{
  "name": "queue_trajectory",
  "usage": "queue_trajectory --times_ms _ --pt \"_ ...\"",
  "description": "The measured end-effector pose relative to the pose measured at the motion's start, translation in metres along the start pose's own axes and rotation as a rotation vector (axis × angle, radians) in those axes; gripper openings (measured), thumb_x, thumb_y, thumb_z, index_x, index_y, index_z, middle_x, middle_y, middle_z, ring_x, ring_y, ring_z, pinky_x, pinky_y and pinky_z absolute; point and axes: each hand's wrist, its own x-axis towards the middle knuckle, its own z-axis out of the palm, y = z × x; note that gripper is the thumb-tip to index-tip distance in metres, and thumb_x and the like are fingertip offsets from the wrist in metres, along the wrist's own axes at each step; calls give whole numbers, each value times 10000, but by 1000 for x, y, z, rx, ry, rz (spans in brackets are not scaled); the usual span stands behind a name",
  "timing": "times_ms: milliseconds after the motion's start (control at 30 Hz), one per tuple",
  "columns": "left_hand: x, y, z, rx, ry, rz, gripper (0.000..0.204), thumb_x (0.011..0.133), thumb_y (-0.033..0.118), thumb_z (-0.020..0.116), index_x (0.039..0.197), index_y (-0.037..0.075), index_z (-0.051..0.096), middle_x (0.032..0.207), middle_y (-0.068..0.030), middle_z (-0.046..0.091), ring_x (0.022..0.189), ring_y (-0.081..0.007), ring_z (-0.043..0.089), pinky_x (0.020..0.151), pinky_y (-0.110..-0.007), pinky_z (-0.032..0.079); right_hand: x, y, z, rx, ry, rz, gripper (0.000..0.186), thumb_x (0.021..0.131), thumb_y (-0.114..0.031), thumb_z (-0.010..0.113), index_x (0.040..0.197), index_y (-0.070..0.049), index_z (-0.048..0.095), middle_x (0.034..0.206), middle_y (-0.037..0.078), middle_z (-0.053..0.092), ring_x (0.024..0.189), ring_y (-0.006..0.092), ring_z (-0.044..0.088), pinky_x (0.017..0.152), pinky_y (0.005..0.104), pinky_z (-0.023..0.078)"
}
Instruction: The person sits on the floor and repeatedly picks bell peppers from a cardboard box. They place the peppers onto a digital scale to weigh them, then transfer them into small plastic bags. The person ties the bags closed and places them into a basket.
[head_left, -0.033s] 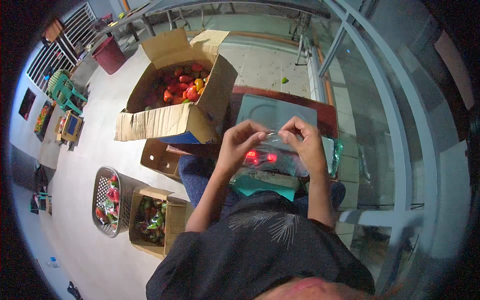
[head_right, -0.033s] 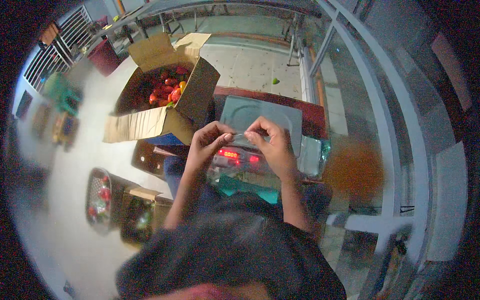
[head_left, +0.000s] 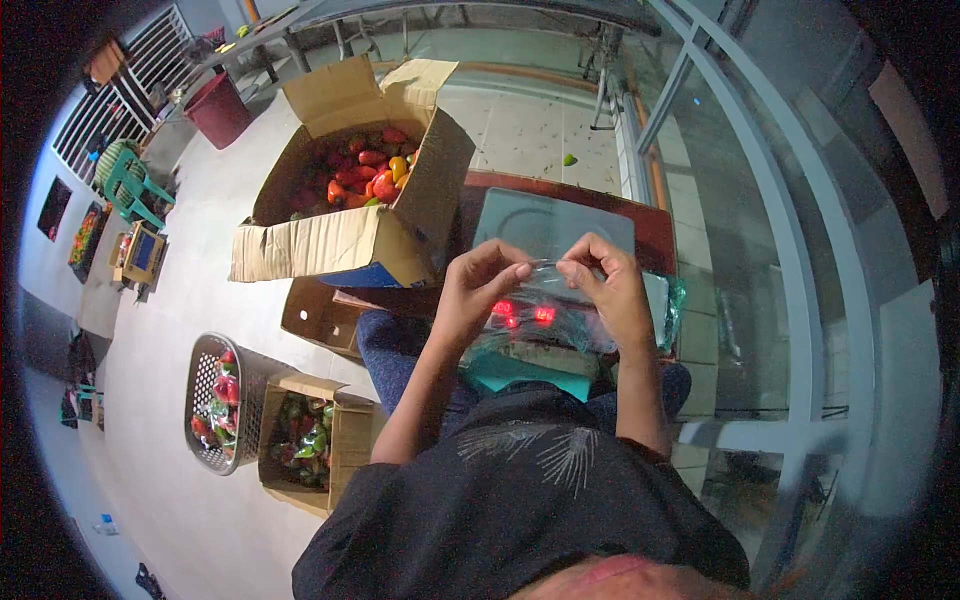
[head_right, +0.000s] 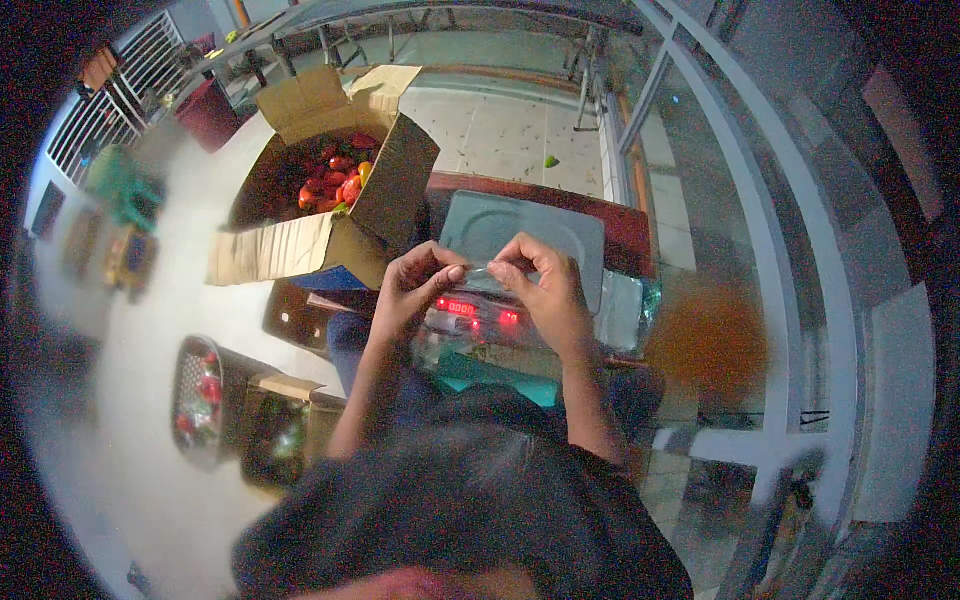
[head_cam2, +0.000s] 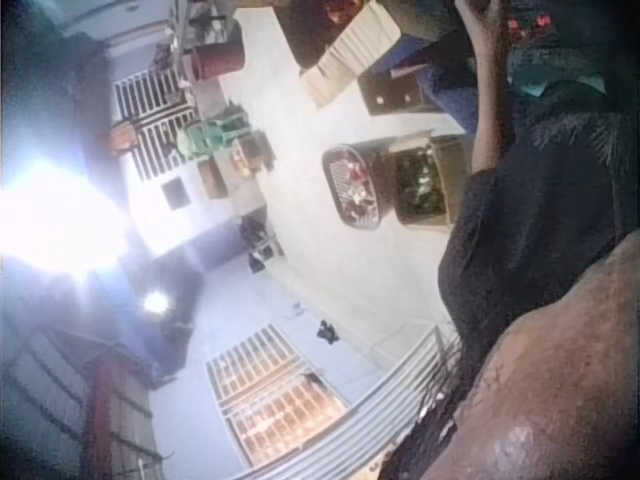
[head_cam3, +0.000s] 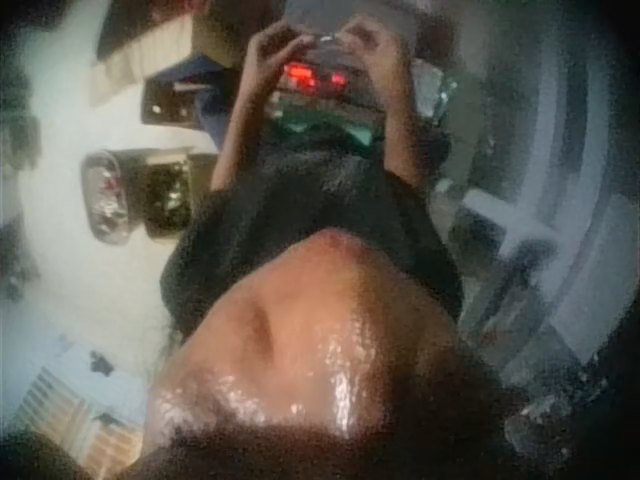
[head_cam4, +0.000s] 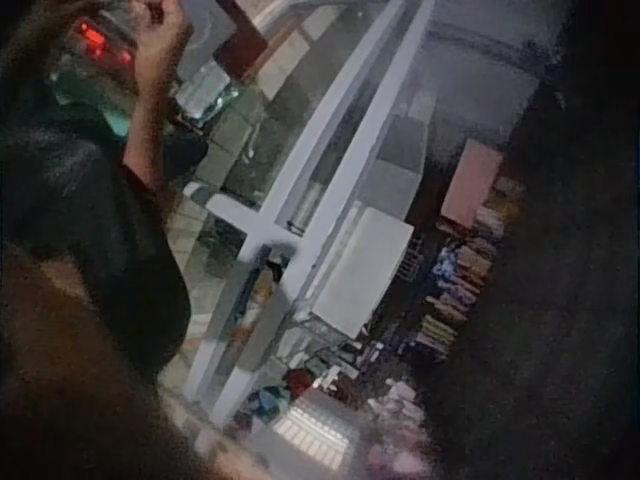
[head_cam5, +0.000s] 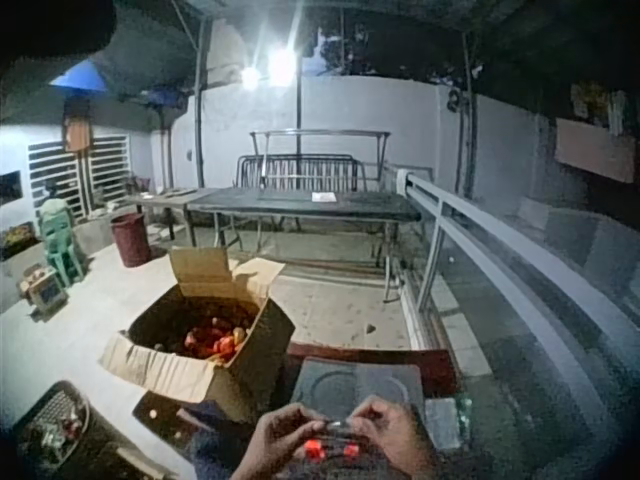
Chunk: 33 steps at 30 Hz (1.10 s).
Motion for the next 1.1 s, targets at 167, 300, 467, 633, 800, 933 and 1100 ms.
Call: queue_trajectory --times_ms 167,300,467,633,800,933,1100 --pt "2 -11 -1 66 19 -4 144 870 140 646 836 6 604 716 25 566 685 -45 496 614 -203 396 -1 4 2 111 -13 64 179 895 -173 609 794 -27 586 701 -15 557 672 43 506 619 211 420" --pt "3 -9 4 57 48 21 177 868 156 646 796 4 593 680 26 537 664 -45 479 591 -204 381 0 1 11 149 69 15 173 899 -158 601 801 -17 591 681 -22 552 654 34 484 594 217 399" --pt "3 -5 11 143 133 180 199 867 150 643 761 -6 576 680 25 523 653 -41 468 576 -203 377 -1 -1 13 122 88 10 148 891 -145 615 812 -20 600 682 -37 550 655 25 482 596 202 396" --pt "3 -13 5 100 64 95 178 870 143 636 780 -6 599 703 8 554 653 -48 486 573 -206 387 -1 3 12 73 53 23 169 891 -166 619 810 -19 604 742 -13 607 708 32 522 664 198 427" --pt "1 -5 13 54 93 85 156 857 128 653 793 -6 607 700 6 552 652 -48 485 576 -201 383 -1 2 17 176 81 -17 191 897 -188 615 811 -18 605 736 -8 610 715 37 535 665 211 433" --pt "3 -11 13 89 126 140 163 866 129 646 787 -7 600 708 8 552 662 -41 481 580 -194 375 0 3 16 154 131 6 191 909 -186 598 819 -19 616 751 -1 619 720 38 538 657 214 430" --pt "2 -10 11 27 110 83 168 851 113 656 756 -1 577 694 19 534 660 -38 470 572 -192 363 0 7 12 87 57 61 156 908 -172 597 858 -29 632 706 -8 595 663 39 503 627 217 412"
